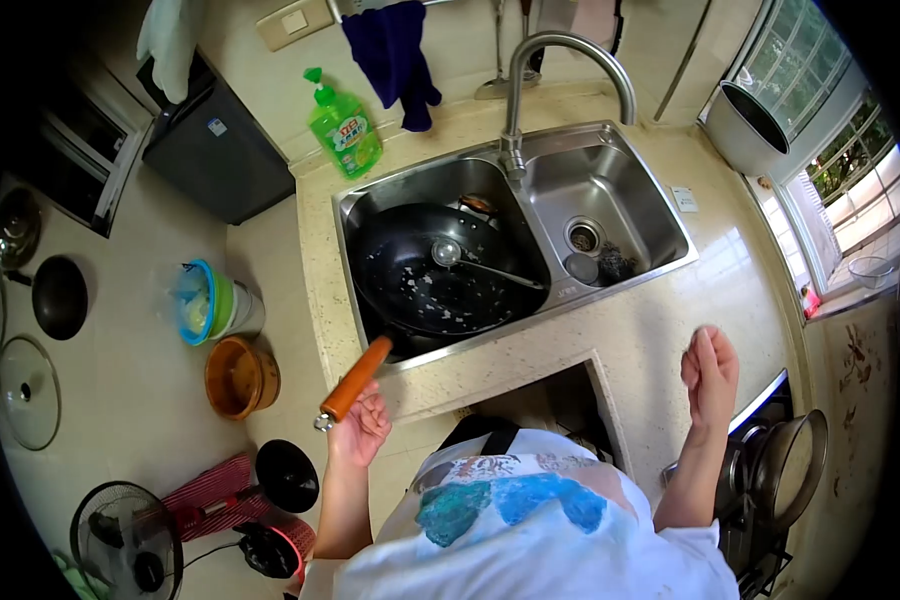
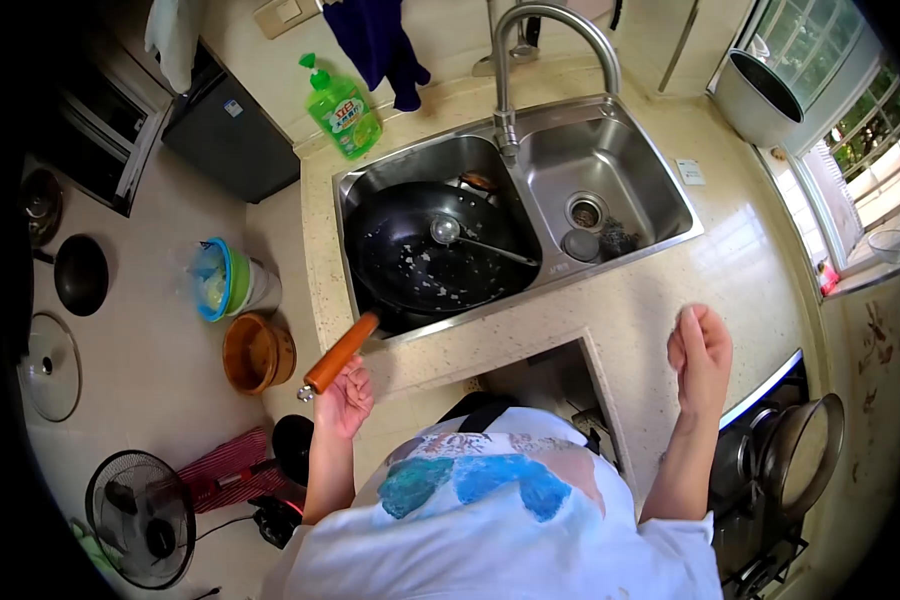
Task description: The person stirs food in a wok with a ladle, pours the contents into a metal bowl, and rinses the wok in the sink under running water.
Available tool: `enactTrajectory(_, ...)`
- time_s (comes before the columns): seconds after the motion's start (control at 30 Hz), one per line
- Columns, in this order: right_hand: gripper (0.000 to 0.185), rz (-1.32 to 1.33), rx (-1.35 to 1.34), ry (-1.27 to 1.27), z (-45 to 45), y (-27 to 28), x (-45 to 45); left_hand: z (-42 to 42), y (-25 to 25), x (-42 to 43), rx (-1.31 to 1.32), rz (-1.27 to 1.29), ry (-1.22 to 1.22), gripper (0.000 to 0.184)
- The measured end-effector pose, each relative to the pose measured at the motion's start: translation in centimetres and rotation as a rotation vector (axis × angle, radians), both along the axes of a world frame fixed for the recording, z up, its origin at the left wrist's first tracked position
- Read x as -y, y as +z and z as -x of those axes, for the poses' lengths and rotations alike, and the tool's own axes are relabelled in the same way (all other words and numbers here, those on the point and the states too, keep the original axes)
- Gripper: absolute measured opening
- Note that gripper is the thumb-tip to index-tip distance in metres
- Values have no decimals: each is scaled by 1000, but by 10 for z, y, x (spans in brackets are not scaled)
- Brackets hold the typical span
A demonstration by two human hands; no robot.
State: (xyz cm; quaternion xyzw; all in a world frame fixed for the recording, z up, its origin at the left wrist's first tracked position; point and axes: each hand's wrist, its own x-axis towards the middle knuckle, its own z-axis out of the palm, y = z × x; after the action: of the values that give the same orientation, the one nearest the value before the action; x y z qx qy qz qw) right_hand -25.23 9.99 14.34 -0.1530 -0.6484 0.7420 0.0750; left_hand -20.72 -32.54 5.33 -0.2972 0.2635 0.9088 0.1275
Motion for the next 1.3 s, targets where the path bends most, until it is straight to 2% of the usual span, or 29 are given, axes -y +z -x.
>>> enactTrajectory(0.07,13,-54,-19,-9,34,5,21,16,4,8,-2,-86,-23,54)
enactTrajectory(0.17,13,-181,-69,-75,87,11,50,32,5,23,-49,-200,-288,63)
enactTrajectory(0.3,29,-445,-102,-152,151,19,65,37,6,33,-2,-174,-361,54)
enactTrajectory(0.37,41,-535,-283,-144,191,8,54,41,9,31,-20,-161,-401,46)
enactTrajectory(0.4,41,-540,-280,-143,210,7,50,42,10,31,-19,-166,-402,46)
enactTrajectory(0.47,49,-1018,-425,-291,245,5,42,45,10,29,-31,-116,-420,45)
enactTrajectory(0.6,46,-948,-484,-231,292,-6,37,44,13,28,-65,-61,-430,46)
enactTrajectory(0.63,43,-895,-382,-185,293,-5,42,44,17,28,-69,-48,-423,46)
enactTrajectory(0.67,40,-838,-281,-140,295,-4,46,44,24,28,-4,79,-450,44)
enactTrajectory(0.7,35,-804,-378,-186,298,-10,46,46,29,30,61,209,-478,41)
enactTrajectory(0.73,35,-786,-379,-192,299,-13,45,49,33,33,62,229,-479,41)
enactTrajectory(0.8,32,-679,-343,-170,296,-18,44,56,43,48,-2,904,-487,32)
enactTrajectory(0.83,29,-521,-442,-174,296,-27,49,66,56,55,-11,913,-430,28)
enactTrajectory(0.87,29,-512,-448,-184,297,-39,47,80,70,61,-26,918,-367,25)
enactTrajectory(0.93,28,-198,-295,-48,300,-69,44,115,99,57,-105,957,-342,25)
enactTrajectory(1.0,32,-233,-142,15,308,-94,53,160,120,38,-265,1020,-494,23)
enactTrajectory(1.07,36,-566,-114,83,322,-126,67,209,136,-5,-432,1045,-651,24)
enactTrajectory(1.1,39,-641,-73,138,326,-131,80,232,140,-34,-510,1033,-717,25)
enactTrajectory(1.2,54,-913,155,297,337,-147,115,286,147,-122,-652,795,-801,33)
enactTrajectory(1.23,58,-768,160,369,351,-185,118,302,142,-148,-682,705,-800,39)
enactTrajectory(1.3,53,-802,212,393,345,-171,130,329,124,-195,-743,630,-722,51)
